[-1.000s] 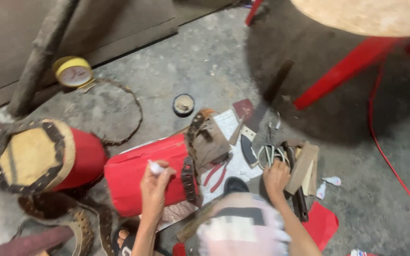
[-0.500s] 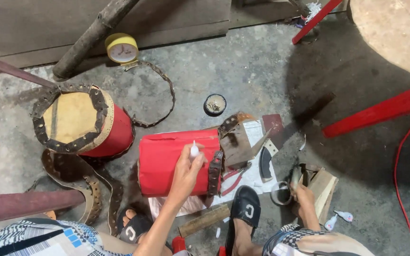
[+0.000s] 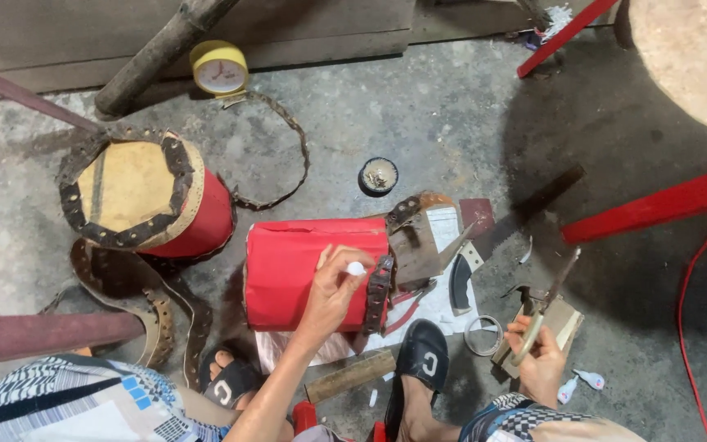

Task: Applying liquid adhesive to small strips and attaching them to a red percussion instrument component.

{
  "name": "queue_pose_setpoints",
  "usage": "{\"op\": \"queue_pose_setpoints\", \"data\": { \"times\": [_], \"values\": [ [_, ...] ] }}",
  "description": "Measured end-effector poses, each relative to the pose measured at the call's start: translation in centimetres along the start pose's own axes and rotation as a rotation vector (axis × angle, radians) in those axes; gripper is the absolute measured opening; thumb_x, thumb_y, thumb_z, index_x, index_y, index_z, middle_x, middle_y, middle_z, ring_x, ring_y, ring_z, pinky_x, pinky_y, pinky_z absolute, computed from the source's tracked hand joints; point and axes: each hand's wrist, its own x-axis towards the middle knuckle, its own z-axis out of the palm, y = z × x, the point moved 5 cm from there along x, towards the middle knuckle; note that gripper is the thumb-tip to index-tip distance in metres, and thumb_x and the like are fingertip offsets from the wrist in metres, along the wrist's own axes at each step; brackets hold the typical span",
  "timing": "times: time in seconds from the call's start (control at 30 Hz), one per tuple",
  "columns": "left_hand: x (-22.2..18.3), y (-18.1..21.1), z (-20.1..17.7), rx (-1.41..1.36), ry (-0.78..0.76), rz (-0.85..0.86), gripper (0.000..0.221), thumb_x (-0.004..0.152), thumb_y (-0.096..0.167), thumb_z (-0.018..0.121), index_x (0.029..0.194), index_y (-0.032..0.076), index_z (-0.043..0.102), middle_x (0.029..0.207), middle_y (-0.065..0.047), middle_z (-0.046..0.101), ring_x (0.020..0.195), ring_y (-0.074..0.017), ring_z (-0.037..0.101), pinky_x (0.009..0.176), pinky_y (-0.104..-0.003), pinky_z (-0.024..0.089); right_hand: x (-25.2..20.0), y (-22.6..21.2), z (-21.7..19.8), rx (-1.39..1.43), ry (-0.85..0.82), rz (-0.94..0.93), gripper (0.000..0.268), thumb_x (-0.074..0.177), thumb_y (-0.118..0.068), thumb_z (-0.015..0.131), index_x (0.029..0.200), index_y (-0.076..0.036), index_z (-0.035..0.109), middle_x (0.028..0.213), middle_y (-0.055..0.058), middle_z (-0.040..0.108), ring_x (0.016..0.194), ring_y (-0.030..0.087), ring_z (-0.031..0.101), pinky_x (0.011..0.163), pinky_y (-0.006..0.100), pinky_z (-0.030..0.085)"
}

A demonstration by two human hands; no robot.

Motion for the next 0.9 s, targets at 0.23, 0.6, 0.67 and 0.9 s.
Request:
{"op": "queue_pose_setpoints", "data": {
  "times": [0.23,0.6,0.67,0.9],
  "values": [
    [-0.4,-0.1,-0.4,-0.033,-0.045,0.042,0.034,0.103,0.053,0.049,0.107,0.024,0.068,0.108,0.005,0.071,0.113,-0.0185,0.066,0.125,-0.062,0.008,-2.0,6.7,4.3,0.057,0.008,0.169,0.035,0.088,0.003,0.073,0.121,-0.009,0.069,0.107,0.009,0.073,0.100,0.022,0.068,0.094,0.036,0.054],
    [0.1,0.7,-0.5,-0.090,-0.058,-0.023,0.027,0.100,0.042,0.056,0.107,0.023,0.074,0.110,0.005,0.077,0.109,-0.0161,0.073,0.127,-0.061,0.001,-6.6,27.5,4.6,-0.930,-0.003,0.276,0.054,0.076,-0.042,0.067,0.129,-0.031,0.066,0.105,0.014,0.079,0.102,0.046,0.069,0.092,0.053,0.052],
    [0.3,0.7,-0.4,-0.093,-0.046,-0.036,0.011,0.098,0.022,0.066,0.102,0.018,0.076,0.114,0.002,0.079,0.106,-0.0167,0.076,0.127,-0.060,0.001,-6.7,28.2,4.9,-0.915,0.012,0.226,0.055,0.076,-0.038,0.068,0.130,-0.029,0.064,0.107,0.018,0.078,0.102,0.051,0.068,0.090,0.059,0.051],
    [0.5,0.7,-0.4,-0.065,-0.068,-0.095,0.022,0.099,0.029,0.063,0.090,0.016,0.079,0.103,0.005,0.080,0.108,-0.0138,0.074,0.129,-0.057,0.000,-5.8,28.2,5.1,-0.791,0.030,-0.005,0.050,0.076,-0.020,0.069,0.123,-0.006,0.062,0.114,0.021,0.069,0.105,0.045,0.064,0.094,0.055,0.049]
  ]
}}
